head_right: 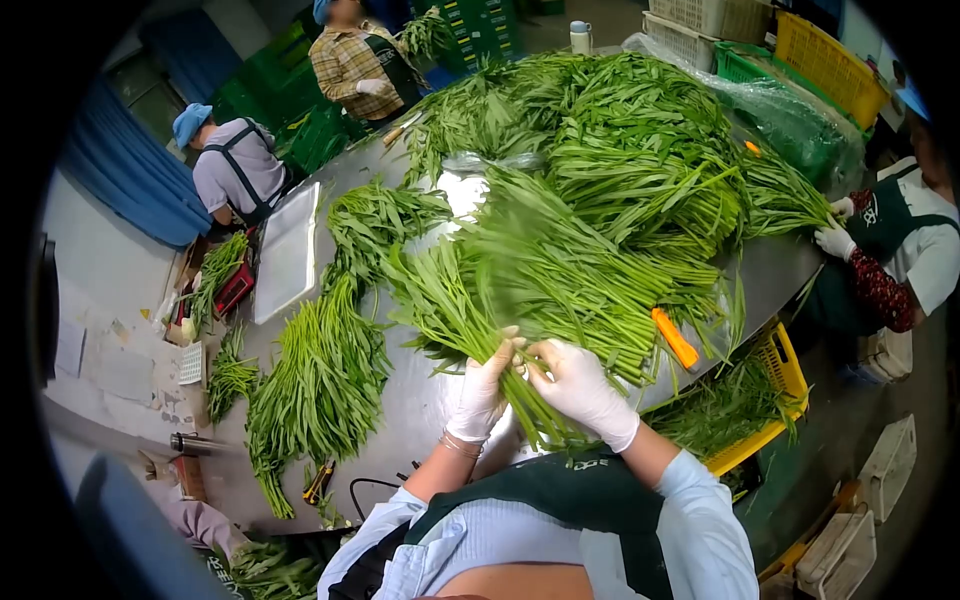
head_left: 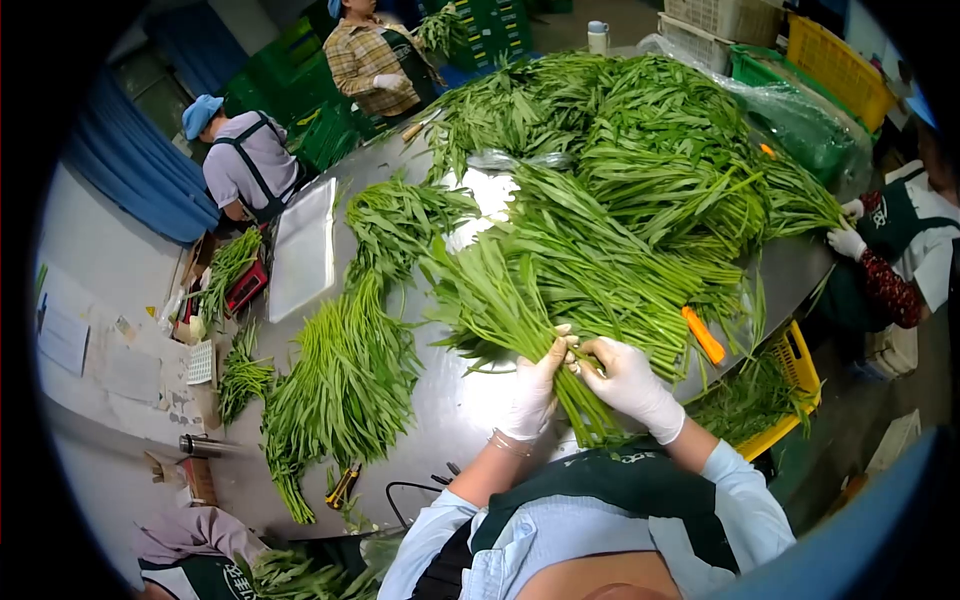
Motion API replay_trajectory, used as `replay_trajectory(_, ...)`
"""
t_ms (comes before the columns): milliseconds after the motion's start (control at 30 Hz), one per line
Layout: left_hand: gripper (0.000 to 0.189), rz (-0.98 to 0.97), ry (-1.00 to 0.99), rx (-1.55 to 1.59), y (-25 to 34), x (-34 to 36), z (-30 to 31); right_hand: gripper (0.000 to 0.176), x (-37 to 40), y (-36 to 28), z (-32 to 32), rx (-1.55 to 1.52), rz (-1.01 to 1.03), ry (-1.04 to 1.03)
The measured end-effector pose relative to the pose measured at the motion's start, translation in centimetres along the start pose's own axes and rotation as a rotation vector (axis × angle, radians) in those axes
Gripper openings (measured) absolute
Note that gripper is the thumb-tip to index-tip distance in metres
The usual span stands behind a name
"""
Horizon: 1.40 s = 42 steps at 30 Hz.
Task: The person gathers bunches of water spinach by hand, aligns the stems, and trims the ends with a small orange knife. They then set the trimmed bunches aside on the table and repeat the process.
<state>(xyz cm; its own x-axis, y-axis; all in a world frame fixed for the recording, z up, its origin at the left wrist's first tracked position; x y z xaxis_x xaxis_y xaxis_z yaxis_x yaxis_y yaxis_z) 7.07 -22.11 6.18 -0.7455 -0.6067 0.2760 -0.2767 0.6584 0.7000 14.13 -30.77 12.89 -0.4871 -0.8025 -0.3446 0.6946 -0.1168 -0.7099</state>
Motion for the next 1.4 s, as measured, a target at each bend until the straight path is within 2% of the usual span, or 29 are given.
replay_trajectory(33,0.027,-0.015,0.006,-0.025,0.1,0.1,0.1,0.016,-0.3,-0.1,0.0,0.069,0.0,0.029)
replay_trajectory(133,0.024,-0.126,0.056,-0.128,0.8,0.0,0.9,0.017,-0.1,0.6,-0.8,0.133,-0.039,-0.045)
replay_trajectory(267,0.019,-0.262,0.148,-0.011,5.0,-0.5,2.7,0.021,2.5,4.3,-1.0,0.196,-0.054,-0.353)
replay_trajectory(333,0.019,-0.279,0.164,0.023,6.0,-1.0,4.3,0.018,5.3,8.3,-0.4,0.306,-0.15,-0.506)
replay_trajectory(400,0.021,-0.277,0.189,0.0,6.3,-1.0,4.9,0.02,6.3,9.6,1.3,0.514,-0.285,-0.618)
replay_trajectory(500,0.023,-0.213,0.193,-0.01,4.5,-1.1,4.7,0.026,2.9,3.9,3.9,0.253,-0.101,-0.175)
replay_trajectory(600,0.025,-0.173,0.167,-0.04,2.9,-1.0,3.5,0.032,0.8,0.1,3.0,0.0,-0.037,0.007)
replay_trajectory(667,0.027,-0.143,0.151,-0.023,2.0,-1.0,3.4,0.028,0.4,0.5,0.4,-0.093,-0.098,-0.063)
replay_trajectory(700,0.026,-0.142,0.141,-0.024,1.8,-0.9,3.4,0.026,0.4,1.1,-0.8,-0.151,-0.207,-0.145)
replay_trajectory(767,0.027,-0.178,0.115,-0.065,2.0,-0.7,3.4,0.022,0.5,2.3,-2.1,-0.197,-0.21,-0.1)
replay_trajectory(900,0.026,-0.116,0.004,0.175,0.9,-0.2,2.0,0.019,0.6,2.3,-3.4,-0.282,-0.306,-0.152)
replay_trajectory(1000,0.023,-0.087,-0.025,0.21,0.0,-0.3,1.8,0.019,0.7,2.9,-3.0,-0.139,-0.228,-0.104)
replay_trajectory(1033,0.023,-0.096,-0.024,0.215,0.1,-0.3,1.8,0.017,0.8,2.7,-2.6,0.018,-0.254,-0.17)
replay_trajectory(1133,0.022,-0.158,0.083,0.178,1.7,-0.1,2.5,0.017,2.2,4.3,-2.7,0.215,-0.128,-0.269)
replay_trajectory(1200,0.022,-0.182,-0.033,0.297,3.4,-0.8,3.0,0.022,3.2,6.1,-2.3,0.325,-0.148,-0.45)
replay_trajectory(1267,0.022,-0.161,-0.017,0.331,3.8,-1.3,3.8,0.021,3.1,7.6,-0.5,0.237,-0.206,-0.398)
replay_trajectory(1333,0.02,-0.045,0.038,0.403,2.0,-2.3,5.1,0.02,1.2,7.7,2.8,0.186,-0.256,-0.176)
replay_trajectory(1400,0.019,0.071,0.142,0.443,-1.1,-3.3,7.2,0.016,-0.2,10.9,4.9,0.184,-0.309,0.044)
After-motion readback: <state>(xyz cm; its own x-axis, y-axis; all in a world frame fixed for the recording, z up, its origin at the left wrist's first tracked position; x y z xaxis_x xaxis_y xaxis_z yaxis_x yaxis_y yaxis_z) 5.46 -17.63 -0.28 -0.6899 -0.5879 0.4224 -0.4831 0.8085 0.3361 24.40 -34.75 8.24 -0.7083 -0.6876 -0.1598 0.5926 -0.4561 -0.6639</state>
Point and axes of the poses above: each hand's wrist, its own x-axis away from the middle knuckle, its own z-axis out of the back of the hand, y = z × x, the point moved 9 cm from there along -x, towards the middle knuckle, and after that the axes turned 4 degrees about y, right-handed, at the moved point
